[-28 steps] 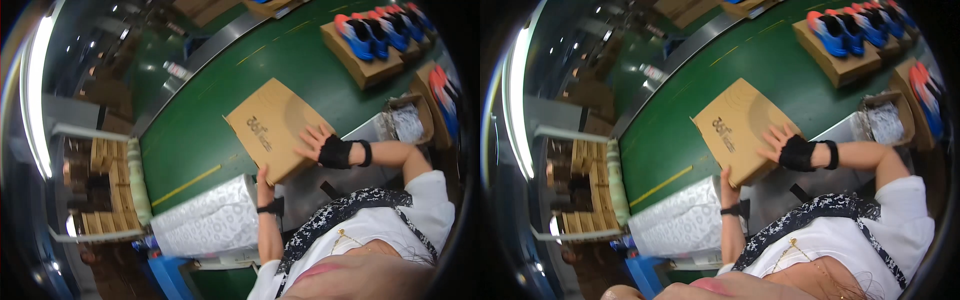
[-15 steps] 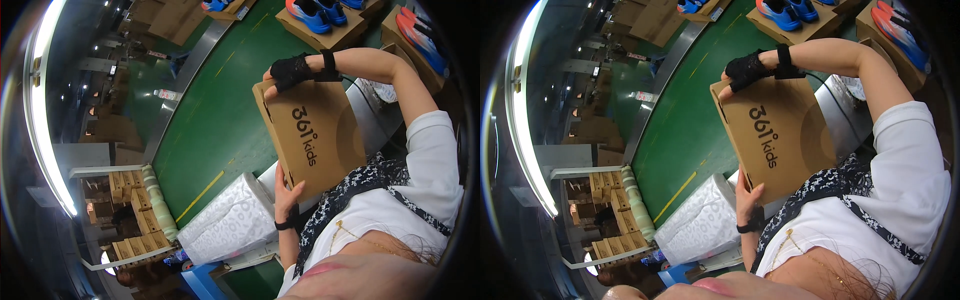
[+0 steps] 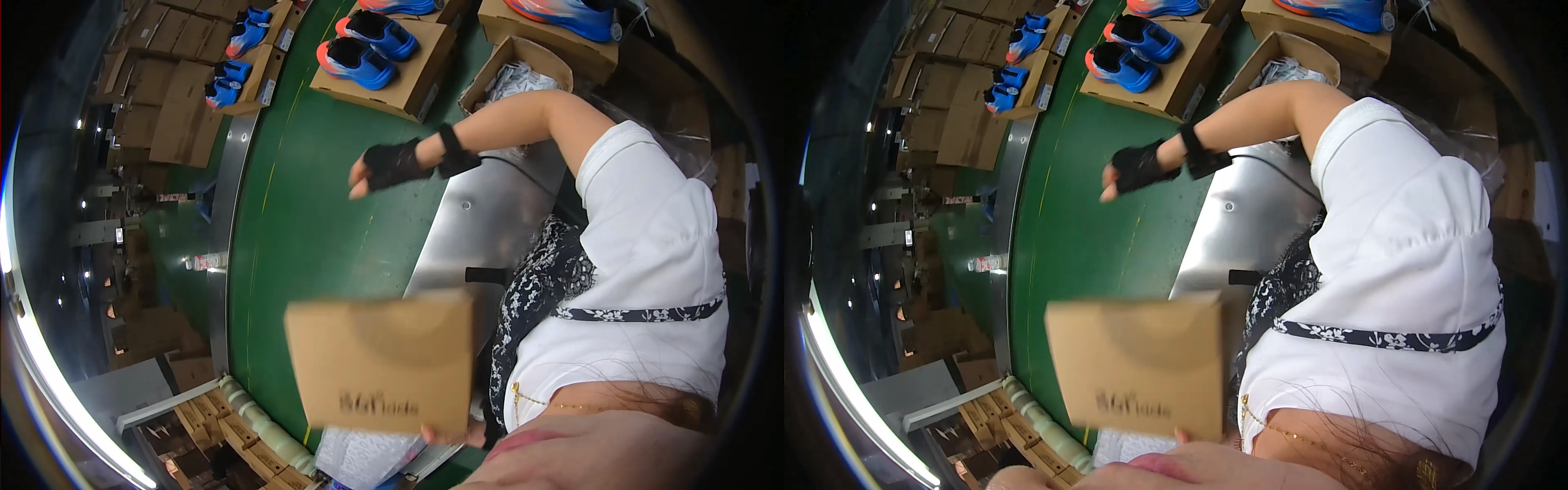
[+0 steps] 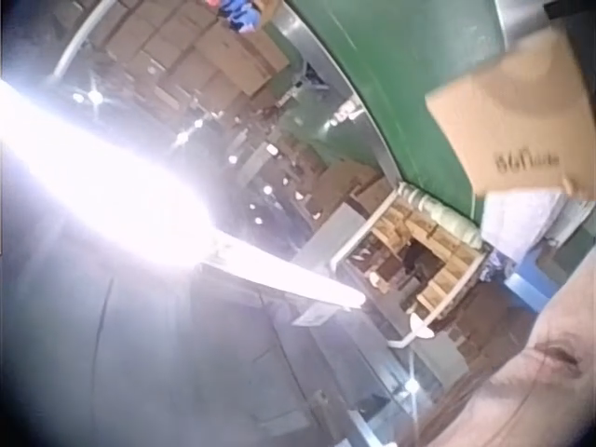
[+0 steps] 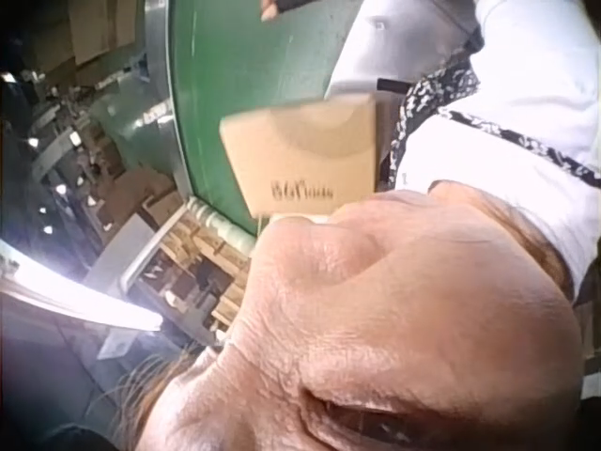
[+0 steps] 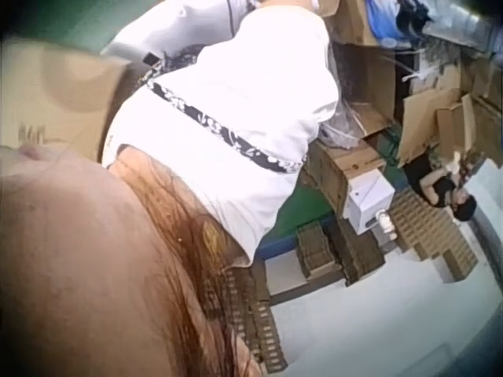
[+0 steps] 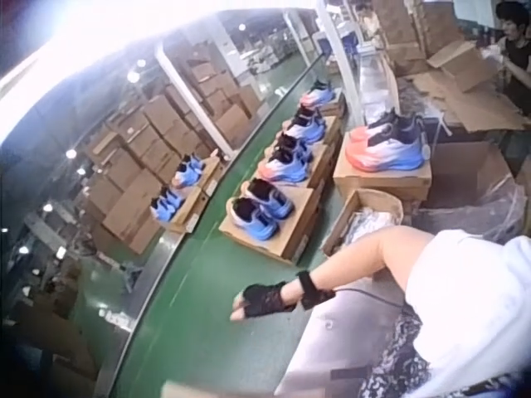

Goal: Packing pairs of athletic shoes into branded cardboard boxes with tissue paper.

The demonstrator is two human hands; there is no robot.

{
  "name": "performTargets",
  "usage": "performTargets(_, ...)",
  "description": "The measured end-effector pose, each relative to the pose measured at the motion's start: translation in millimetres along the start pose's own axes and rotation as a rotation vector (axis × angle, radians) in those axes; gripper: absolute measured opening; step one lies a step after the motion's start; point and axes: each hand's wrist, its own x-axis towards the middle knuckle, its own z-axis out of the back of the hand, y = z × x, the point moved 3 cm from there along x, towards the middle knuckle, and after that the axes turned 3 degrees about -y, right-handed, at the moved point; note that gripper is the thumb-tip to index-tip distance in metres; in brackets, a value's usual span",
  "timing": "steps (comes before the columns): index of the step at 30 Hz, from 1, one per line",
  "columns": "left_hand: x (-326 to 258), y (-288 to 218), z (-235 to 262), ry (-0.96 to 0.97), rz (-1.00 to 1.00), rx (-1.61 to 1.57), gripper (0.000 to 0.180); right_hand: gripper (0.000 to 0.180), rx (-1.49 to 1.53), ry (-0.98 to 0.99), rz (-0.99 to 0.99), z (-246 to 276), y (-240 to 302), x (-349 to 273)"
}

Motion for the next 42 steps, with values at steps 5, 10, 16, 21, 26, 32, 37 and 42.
performTargets(5, -42, -30, 46, -0.292, -0.155, -0.145, 0.072, 0.045, 0.376, -0.552, -0.948, 77, -122, -27)
performTargets(10, -47, -77, 91, -0.56, -0.314, -0.265, 0.068, 0.05, 0.594, -0.838, -0.923, 95, -158, -5)
performTargets(16, 51, 0, 109, -0.338, 0.288, -0.165, 0.052, 0.051, 0.739, -0.564, -0.923, 17, -136, -24)
performTargets(21, 70, 23, -5, 0.127, 0.309, 0.201, 0.049, 0.027, 0.504, 0.392, -0.79, -15, -34, -94)
performTargets(26, 71, 27, -20, 0.136, 0.323, 0.309, 0.047, 0.022, -0.72, -0.319, 0.397, 28, 42, -40)
performTargets(32, 67, 24, -34, 0.151, 0.288, 0.299, 0.045, 0.026, -0.941, -0.216, 0.273, 28, 5, 10)
performTargets(37, 70, 21, -26, 0.156, 0.205, 0.272, 0.038, 0.025, -0.787, -0.098, 0.081, 20, -9, -2)
performTargets(42, 90, -25, -55, 0.134, -0.255, 0.468, 0.033, 0.021, -0.896, 0.249, 0.28, -31, 48, -88)
